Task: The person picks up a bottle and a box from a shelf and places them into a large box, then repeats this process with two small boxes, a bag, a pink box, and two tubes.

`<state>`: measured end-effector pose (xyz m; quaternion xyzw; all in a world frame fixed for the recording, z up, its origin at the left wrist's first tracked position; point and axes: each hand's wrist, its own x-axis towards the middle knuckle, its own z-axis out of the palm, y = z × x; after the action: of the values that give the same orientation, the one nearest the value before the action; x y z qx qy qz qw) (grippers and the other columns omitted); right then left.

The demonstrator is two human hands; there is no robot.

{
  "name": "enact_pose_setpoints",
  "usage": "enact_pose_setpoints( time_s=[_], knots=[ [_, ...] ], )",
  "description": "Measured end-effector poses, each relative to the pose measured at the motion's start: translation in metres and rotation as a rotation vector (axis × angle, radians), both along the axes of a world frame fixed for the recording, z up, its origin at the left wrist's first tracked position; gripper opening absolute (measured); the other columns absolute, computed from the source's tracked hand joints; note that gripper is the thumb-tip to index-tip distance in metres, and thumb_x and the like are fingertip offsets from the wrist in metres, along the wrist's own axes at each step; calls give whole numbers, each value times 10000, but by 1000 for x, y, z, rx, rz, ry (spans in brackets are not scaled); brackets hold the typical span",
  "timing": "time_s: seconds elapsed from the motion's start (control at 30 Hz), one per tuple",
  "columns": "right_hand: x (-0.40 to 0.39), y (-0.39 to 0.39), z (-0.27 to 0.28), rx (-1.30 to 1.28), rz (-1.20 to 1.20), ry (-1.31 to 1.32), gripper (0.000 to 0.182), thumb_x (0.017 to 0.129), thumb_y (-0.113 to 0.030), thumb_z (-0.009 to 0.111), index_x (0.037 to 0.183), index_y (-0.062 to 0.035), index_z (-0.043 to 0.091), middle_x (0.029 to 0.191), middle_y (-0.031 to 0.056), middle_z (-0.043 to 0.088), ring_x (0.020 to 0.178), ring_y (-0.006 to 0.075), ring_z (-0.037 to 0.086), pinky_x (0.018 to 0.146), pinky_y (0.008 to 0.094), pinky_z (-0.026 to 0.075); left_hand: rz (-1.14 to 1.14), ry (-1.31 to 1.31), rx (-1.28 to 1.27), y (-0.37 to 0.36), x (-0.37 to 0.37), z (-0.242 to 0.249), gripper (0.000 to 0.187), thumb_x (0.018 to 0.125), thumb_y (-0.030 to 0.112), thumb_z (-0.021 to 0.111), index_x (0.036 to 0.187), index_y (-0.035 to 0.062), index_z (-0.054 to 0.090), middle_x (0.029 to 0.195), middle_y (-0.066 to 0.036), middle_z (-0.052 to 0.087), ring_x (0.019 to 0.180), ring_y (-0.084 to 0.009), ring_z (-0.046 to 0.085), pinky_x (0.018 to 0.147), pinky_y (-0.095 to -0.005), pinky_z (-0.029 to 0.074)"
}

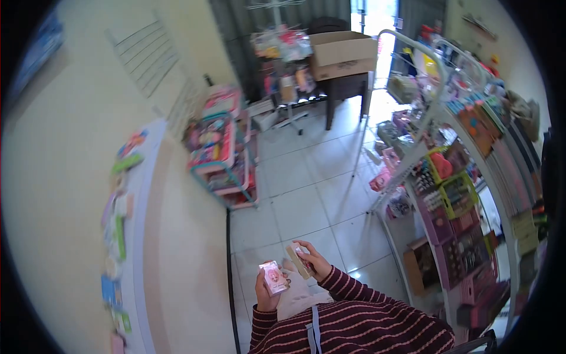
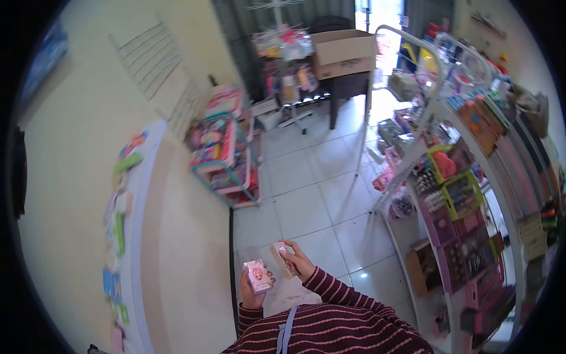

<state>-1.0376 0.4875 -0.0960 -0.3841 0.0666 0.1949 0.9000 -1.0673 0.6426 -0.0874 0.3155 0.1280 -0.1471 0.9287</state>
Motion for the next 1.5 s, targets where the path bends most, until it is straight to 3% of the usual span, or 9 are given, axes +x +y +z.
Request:
enact_pose_setpoints(
  time_s=[0.33,0.6,0.77,1.0,1.07,1.27,1.3,1.5],
  knots=[
    [123,-31,-8,3,-368,85,353,803,-178,465,1128,-124,336,866,27,491,705,75,493,586,200,424,-349,75,-23,-22,188,-8,350,809,330,361,1038,70,411,853,-105,507,676,-237,525,565,-374,455],
    [229,-63,1,-34,-625,87,334,802,-146,427,1122,-92,345,801,30,501,649,77,503,547,196,428,-554,-19,-26,-53,346,-2,339,808,300,383,1054,66,379,863,-102,477,696,-230,525,583,-368,463],
    [278,-83,-15,5,-715,175,347,795,-135,437,1123,-73,341,798,31,505,638,74,504,546,185,424,-582,0,-82,-87,408,-17,392,803,362,393,1056,63,390,873,-104,483,702,-227,521,585,-369,454],
    [389,-146,-50,15,-635,226,354,790,-124,440,1125,-70,337,801,40,513,627,75,507,546,197,434,-570,125,-112,-149,490,-41,406,807,374,381,1055,53,398,883,-111,493,708,-242,530,590,-384,456],
    [435,-175,-45,24,-636,206,329,784,-156,474,1089,-88,372,842,32,506,706,88,508,599,210,431,-580,84,-50,-176,527,-41,407,808,375,377,1056,53,399,881,-106,494,702,-238,530,602,-385,454],
    [559,-277,-3,-22,-657,60,351,765,-110,480,1100,-87,375,863,41,500,722,94,502,613,210,427,-637,7,-32,-267,660,-7,388,808,357,384,1055,59,398,890,-93,487,724,-229,518,623,-379,447],
    [581,-294,1,-13,-655,61,351,765,-110,480,1100,-87,375,863,41,500,722,94,502,613,210,427,-640,-6,-62,-281,681,4,318,809,280,402,1049,72,380,897,-98,466,724,-225,518,619,-362,452],
    [669,-364,-4,-6,-738,3,352,774,-108,439,1115,-80,354,858,49,508,660,105,533,538,221,471,-559,-62,-70,-342,764,2,324,805,267,408,1053,62,378,889,-98,467,725,-221,513,618,-355,448]
  ],
)
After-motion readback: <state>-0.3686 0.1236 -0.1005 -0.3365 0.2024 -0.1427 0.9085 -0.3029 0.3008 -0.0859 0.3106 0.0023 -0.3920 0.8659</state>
